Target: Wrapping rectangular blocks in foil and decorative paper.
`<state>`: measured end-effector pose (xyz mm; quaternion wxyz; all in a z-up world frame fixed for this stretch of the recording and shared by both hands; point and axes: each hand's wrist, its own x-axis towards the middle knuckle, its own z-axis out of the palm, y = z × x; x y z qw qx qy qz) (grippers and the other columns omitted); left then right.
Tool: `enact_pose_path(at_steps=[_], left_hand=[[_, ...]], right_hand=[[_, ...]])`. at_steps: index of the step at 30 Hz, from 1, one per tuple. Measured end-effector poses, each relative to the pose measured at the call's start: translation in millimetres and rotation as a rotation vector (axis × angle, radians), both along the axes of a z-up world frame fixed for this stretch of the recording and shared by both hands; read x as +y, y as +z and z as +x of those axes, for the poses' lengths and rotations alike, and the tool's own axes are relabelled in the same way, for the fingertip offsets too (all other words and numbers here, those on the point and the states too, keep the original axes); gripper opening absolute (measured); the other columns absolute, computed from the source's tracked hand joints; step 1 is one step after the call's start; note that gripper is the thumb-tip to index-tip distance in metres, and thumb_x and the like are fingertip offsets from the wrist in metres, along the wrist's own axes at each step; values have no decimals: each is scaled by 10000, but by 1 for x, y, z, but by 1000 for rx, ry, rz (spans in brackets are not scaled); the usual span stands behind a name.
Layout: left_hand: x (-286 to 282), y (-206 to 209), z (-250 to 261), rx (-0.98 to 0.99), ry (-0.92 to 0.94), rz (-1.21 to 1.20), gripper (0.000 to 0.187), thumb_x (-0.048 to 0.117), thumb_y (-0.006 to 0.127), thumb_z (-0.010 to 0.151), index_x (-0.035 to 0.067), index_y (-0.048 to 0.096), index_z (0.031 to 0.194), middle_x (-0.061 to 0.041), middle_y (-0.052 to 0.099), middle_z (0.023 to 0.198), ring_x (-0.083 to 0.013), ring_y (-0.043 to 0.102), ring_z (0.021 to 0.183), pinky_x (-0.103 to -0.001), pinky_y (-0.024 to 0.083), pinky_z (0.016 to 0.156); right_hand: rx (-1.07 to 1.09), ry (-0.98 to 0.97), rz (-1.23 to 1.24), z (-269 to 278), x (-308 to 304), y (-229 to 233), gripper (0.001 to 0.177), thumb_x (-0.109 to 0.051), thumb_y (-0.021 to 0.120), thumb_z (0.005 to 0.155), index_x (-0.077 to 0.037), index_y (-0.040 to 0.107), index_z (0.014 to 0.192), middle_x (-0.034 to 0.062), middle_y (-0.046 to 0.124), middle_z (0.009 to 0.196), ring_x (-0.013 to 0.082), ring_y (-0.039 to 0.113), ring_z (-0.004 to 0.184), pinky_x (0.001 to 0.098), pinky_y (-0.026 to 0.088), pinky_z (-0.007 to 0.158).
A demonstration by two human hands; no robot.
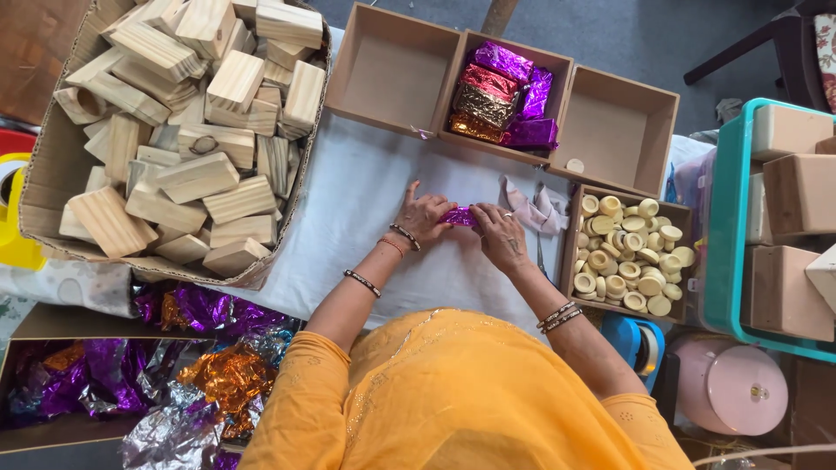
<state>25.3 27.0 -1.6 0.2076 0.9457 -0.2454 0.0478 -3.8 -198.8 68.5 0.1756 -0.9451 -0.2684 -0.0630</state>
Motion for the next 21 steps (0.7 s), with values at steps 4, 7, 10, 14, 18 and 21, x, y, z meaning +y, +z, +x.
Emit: enact_pose_path(at_steps=[4,7,10,14,18,21], left_hand=[[-6,-2,-4,21,0,28,425,438,798,839,252,731,1215,17,711,1171,-171,669,1092,-613,206,1213],[-13,6,-5,-10,10,36,392,409,803,810,255,738,1165,9,711,1182,-165,663,1110,-616,211,1192],[-18,2,-8,-89,10,7,487,382,815,732,213,734,1182,-25,706,1199,-178,657,1104,-607,230,1148],[-22,-5,-5,-33,6,31,418,300,792,806,215,734,1212,-5,713,1166,-182,657,1097,-572,265,1165],[-24,22,-10,57,4,110,332,265,778,852,234,740,1180,15,721,1101,-174,662,1065,-565,262,1182],[-25,24,-12,2,-1,125,336,263,783,829,225,744,1160,15,726,1062,-178,662,1055,-564,262,1162]], right_hand=[[44,-9,-4,-2,-3,-4,525,-34,699,814,-101,617,1328,68,644,1323,295,574,1260,438,475,1024],[87,-39,-15,-4,-5,-5,591,21,680,758,-100,615,1333,73,642,1343,298,570,1275,433,483,1020],[83,-47,4,-7,-5,-6,638,35,681,721,-108,613,1339,68,639,1358,302,560,1283,426,482,1041],[82,-53,0,-6,-4,-7,676,35,691,699,-109,602,1354,73,617,1392,311,549,1305,423,484,1044],[89,-110,26,-13,-9,-3,609,-47,752,760,-103,606,1349,127,583,1395,358,530,1291,441,481,1000],[79,-195,104,-25,-32,11,431,-133,762,875,-121,657,1293,123,609,1367,347,553,1283,444,484,987]])
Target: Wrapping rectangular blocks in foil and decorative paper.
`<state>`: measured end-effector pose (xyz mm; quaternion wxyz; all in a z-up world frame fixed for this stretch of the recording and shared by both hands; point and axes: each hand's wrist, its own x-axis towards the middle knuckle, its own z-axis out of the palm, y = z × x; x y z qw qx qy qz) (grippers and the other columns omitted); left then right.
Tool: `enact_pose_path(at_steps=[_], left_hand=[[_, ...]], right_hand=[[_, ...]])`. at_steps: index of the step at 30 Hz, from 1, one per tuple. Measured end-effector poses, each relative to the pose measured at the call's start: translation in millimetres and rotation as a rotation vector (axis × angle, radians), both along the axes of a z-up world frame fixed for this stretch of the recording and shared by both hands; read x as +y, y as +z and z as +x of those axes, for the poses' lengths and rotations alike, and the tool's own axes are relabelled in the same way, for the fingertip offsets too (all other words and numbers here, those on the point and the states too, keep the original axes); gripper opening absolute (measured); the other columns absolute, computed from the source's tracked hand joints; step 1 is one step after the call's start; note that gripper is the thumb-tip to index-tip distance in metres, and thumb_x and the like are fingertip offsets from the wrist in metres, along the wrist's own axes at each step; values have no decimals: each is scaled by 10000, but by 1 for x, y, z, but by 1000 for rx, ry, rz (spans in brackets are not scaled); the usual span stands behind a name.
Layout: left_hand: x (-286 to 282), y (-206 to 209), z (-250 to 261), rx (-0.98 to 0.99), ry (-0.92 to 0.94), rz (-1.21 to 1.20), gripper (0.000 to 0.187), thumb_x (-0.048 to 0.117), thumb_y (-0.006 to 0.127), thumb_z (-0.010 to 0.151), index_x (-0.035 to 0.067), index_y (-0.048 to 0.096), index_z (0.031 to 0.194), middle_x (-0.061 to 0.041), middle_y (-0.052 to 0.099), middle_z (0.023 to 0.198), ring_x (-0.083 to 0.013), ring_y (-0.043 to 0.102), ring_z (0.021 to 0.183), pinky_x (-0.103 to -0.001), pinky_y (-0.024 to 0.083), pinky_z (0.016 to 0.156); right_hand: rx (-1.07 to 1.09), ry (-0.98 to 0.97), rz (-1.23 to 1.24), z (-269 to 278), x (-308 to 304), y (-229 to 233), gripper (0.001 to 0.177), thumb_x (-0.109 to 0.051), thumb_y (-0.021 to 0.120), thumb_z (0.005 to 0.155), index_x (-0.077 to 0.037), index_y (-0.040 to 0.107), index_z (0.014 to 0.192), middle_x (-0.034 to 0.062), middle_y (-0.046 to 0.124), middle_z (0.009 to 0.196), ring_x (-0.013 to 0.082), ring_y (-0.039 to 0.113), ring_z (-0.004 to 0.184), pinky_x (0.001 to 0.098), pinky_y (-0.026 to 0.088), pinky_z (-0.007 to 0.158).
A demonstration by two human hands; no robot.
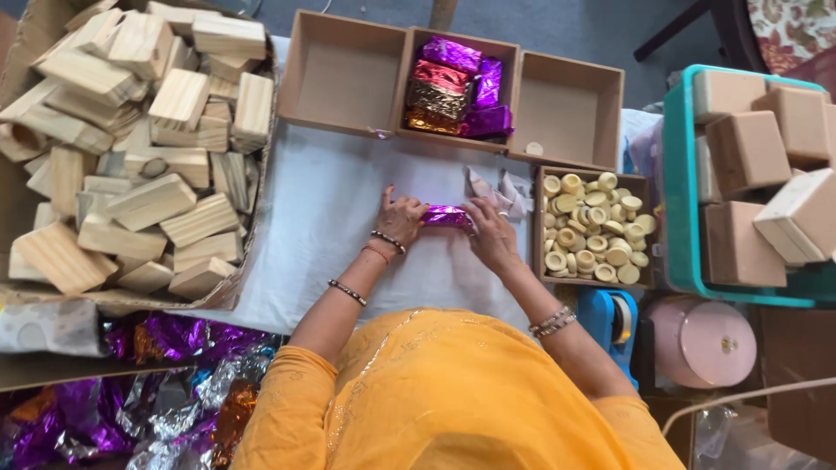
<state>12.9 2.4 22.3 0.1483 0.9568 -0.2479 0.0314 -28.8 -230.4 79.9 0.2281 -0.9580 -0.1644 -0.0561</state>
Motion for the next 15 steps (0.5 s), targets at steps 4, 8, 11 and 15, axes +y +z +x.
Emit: enact_pose_path(at_steps=[4,8,11,15], left_hand=[[1,-8,0,-46,-17,-3,316,250,786,825,226,752,1138,23,734,1045,-173,661,1072,-539,291,1142],[1,-4,1,-44,-6,-2,314,239,797,816,233,765,1128,29,744,1047,-172,659,1061,-528,324,1116],[-1,-8,-1,-49,0,-17,332,245,812,791,244,776,1120,31,752,1057,-175,660,1040,-537,327,1106],[1,-11,3,-30,41,-40,330,258,825,776,268,787,1103,43,762,1066,-164,665,1020,-544,321,1117]], right_hand=[[-183,-69,58,-24,-62,35,344,-140,770,856,-93,702,1189,116,657,1299,340,573,1280,458,468,1072],[-217,-344,79,-56,-152,46,228,-120,751,919,-67,722,1139,123,695,1216,329,625,1209,437,487,1055],[-234,-531,47,-96,-216,53,204,-157,730,972,-64,724,1154,132,711,1193,328,653,1153,426,497,1020],[-90,-832,67,-141,-248,83,201,-253,707,1032,-98,752,1151,124,735,1082,299,697,982,419,529,879]])
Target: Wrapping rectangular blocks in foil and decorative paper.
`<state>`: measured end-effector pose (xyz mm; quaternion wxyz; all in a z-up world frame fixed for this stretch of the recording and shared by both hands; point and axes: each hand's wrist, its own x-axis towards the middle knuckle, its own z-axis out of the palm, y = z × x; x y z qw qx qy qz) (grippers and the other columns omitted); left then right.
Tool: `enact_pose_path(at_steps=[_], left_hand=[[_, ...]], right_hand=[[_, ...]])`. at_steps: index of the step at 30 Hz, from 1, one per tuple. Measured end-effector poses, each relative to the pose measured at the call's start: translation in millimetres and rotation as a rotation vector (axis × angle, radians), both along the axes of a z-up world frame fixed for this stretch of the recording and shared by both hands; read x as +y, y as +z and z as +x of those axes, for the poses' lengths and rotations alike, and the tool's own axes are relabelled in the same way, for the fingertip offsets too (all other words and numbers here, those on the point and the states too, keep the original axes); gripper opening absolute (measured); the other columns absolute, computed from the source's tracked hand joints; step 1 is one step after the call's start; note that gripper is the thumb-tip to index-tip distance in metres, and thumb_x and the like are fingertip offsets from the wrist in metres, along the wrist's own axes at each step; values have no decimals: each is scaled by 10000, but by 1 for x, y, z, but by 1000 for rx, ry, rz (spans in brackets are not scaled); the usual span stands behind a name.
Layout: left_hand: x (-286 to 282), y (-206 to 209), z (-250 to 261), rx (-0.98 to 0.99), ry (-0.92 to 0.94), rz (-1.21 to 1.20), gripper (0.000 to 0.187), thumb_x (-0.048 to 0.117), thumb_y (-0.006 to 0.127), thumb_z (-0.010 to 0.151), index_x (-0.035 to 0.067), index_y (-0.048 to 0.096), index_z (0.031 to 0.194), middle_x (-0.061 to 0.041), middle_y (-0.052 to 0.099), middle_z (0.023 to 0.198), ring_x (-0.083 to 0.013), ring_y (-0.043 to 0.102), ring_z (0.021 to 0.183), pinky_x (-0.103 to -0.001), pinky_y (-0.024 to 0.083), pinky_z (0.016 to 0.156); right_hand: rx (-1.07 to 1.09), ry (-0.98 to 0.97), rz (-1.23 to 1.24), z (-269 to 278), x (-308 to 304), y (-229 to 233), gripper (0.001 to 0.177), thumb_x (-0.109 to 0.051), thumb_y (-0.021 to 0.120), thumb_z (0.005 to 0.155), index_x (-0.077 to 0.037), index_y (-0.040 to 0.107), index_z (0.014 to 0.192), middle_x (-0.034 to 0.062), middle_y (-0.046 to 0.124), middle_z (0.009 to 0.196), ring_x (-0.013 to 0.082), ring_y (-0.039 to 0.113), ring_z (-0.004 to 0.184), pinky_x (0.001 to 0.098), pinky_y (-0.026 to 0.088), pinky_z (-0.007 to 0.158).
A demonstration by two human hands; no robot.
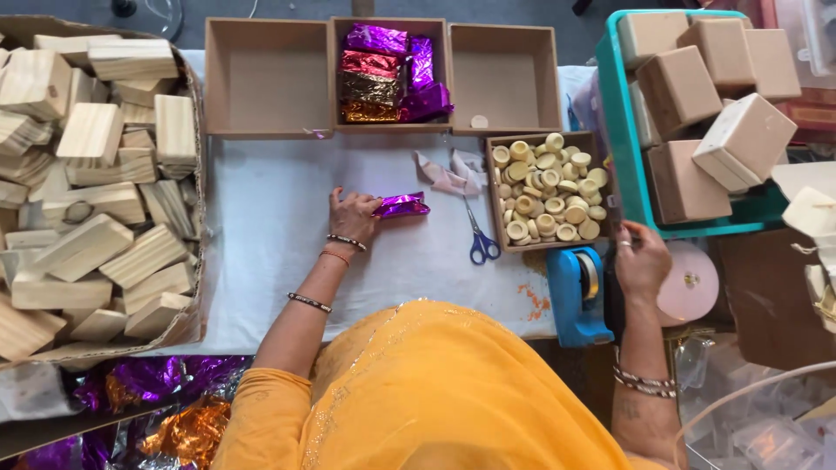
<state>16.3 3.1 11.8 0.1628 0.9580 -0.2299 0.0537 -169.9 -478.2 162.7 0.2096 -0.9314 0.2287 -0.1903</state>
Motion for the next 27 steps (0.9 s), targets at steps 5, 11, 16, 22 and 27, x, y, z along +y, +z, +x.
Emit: enact_pose_path(at_steps=[5,11,16,22,27], left_hand=[[0,-1,2,24,6,9,317,262,826,790,274,789,1105,46,761,1061,-166,664,1013,-543,313,1125],[0,1,2,77,28,6,313,270,821,806,279,787,1116,53,758,1069,-172,658,1018,-536,309,1132],[0,0,2,78,28,19,321,274,815,812,282,783,1131,57,755,1085,-173,656,1026,-530,314,1131],[1,-3,6,88,21,67,342,261,820,807,294,779,1146,64,751,1098,-168,652,1035,-522,318,1134],[1,-7,8,94,20,60,346,267,828,809,302,778,1150,67,748,1111,-167,645,1058,-510,333,1127]], right_hand=[[252,-142,77,-45,-27,-13,264,-369,695,1017,-153,779,1144,114,755,962,278,726,873,418,542,807],[539,-112,61,-64,-30,-20,358,-478,683,961,-184,788,1137,104,780,992,297,732,939,427,544,845],[683,-125,51,-83,-35,-30,400,-520,679,937,-196,798,1139,104,791,1030,309,734,997,444,548,897],[886,-115,62,-111,-34,-38,456,-580,658,899,-227,794,1152,80,801,1057,291,740,1040,439,555,925],[857,-47,88,-136,-41,-68,443,-559,651,903,-221,796,1150,92,799,1034,307,738,1027,442,552,920]])
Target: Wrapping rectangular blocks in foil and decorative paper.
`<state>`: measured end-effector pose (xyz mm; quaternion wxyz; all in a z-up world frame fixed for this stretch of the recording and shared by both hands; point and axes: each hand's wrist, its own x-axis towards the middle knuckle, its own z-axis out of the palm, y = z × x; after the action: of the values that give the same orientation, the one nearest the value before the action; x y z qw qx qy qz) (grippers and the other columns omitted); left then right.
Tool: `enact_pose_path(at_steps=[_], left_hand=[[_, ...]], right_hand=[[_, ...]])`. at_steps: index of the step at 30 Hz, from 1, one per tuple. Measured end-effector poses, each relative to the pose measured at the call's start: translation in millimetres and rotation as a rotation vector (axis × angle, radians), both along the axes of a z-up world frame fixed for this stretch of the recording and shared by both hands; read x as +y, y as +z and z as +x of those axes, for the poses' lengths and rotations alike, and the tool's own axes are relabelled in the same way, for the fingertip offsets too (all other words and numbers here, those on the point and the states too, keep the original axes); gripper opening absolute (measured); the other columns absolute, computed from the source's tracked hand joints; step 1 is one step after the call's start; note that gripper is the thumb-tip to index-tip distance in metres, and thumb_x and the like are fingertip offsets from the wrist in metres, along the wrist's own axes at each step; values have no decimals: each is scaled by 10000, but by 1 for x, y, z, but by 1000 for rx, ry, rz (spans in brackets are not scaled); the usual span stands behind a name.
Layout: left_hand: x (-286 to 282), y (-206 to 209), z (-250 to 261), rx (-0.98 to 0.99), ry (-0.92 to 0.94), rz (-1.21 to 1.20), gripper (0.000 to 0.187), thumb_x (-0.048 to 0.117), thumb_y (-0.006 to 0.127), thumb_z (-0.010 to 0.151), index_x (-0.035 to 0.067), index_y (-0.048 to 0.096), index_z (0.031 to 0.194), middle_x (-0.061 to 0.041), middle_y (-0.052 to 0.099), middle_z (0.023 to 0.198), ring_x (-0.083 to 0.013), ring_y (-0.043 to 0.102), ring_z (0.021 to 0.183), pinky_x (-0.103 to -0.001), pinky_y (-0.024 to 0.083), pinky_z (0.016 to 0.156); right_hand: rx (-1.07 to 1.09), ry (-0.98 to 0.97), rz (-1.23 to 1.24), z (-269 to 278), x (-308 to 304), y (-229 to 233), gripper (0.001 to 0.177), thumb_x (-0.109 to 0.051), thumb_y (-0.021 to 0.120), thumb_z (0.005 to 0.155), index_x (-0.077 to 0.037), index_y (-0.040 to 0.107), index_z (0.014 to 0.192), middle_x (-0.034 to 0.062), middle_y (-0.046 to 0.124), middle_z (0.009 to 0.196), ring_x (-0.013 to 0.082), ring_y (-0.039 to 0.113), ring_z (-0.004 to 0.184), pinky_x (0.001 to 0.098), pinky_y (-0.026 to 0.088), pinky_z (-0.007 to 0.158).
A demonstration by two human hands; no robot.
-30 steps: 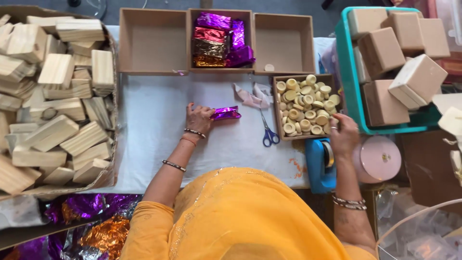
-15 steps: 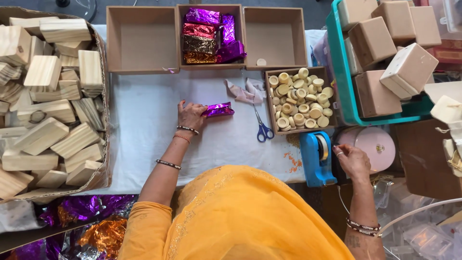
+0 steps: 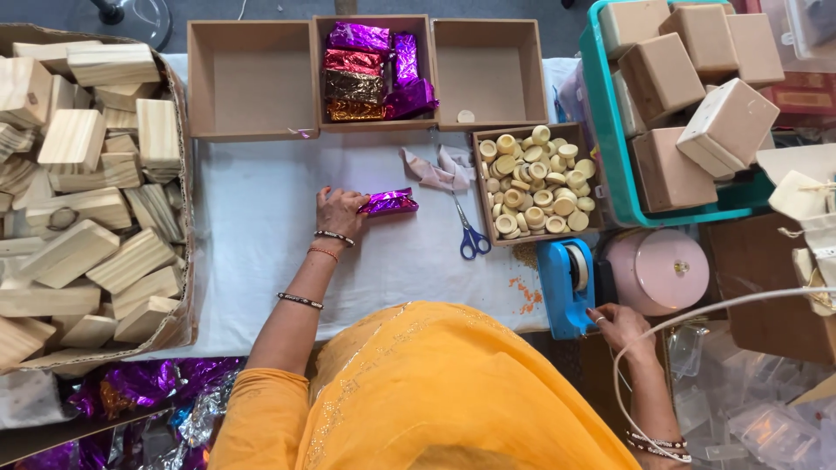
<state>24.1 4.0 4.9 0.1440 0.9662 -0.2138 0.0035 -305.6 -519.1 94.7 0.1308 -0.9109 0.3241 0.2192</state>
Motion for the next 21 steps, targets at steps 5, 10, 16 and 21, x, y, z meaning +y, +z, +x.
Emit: enact_pose_path(at_steps=[5,10,16,21], left_hand=[[1,1,0,-15,5,8,349,264,832,796,305,781,1139,69,747,1105,-167,643,1061,-510,336,1127],[-1,-4,1,-15,9,-6,354,258,834,793,304,781,1139,71,747,1107,-164,644,1063,-509,340,1130],[0,-11,1,-45,9,-5,366,248,839,780,303,782,1138,66,748,1114,-169,643,1070,-510,347,1117],[-1,-8,-1,-45,18,-31,367,254,846,771,296,786,1131,61,751,1107,-180,645,1066,-500,372,1098]], right_hand=[[3,-16,7,-8,-5,-12,418,-530,691,893,-204,814,1124,108,804,997,296,753,991,422,559,916],[-40,-95,58,-12,-8,-14,406,-489,730,855,-176,811,1100,94,807,1002,270,762,969,406,562,896],[-108,-14,118,-22,-20,-32,365,-439,738,878,-153,818,1091,92,783,1046,249,740,958,379,549,869],[-210,-121,278,-25,-26,-38,314,-312,790,859,-68,809,1055,70,781,961,190,711,879,346,534,820]])
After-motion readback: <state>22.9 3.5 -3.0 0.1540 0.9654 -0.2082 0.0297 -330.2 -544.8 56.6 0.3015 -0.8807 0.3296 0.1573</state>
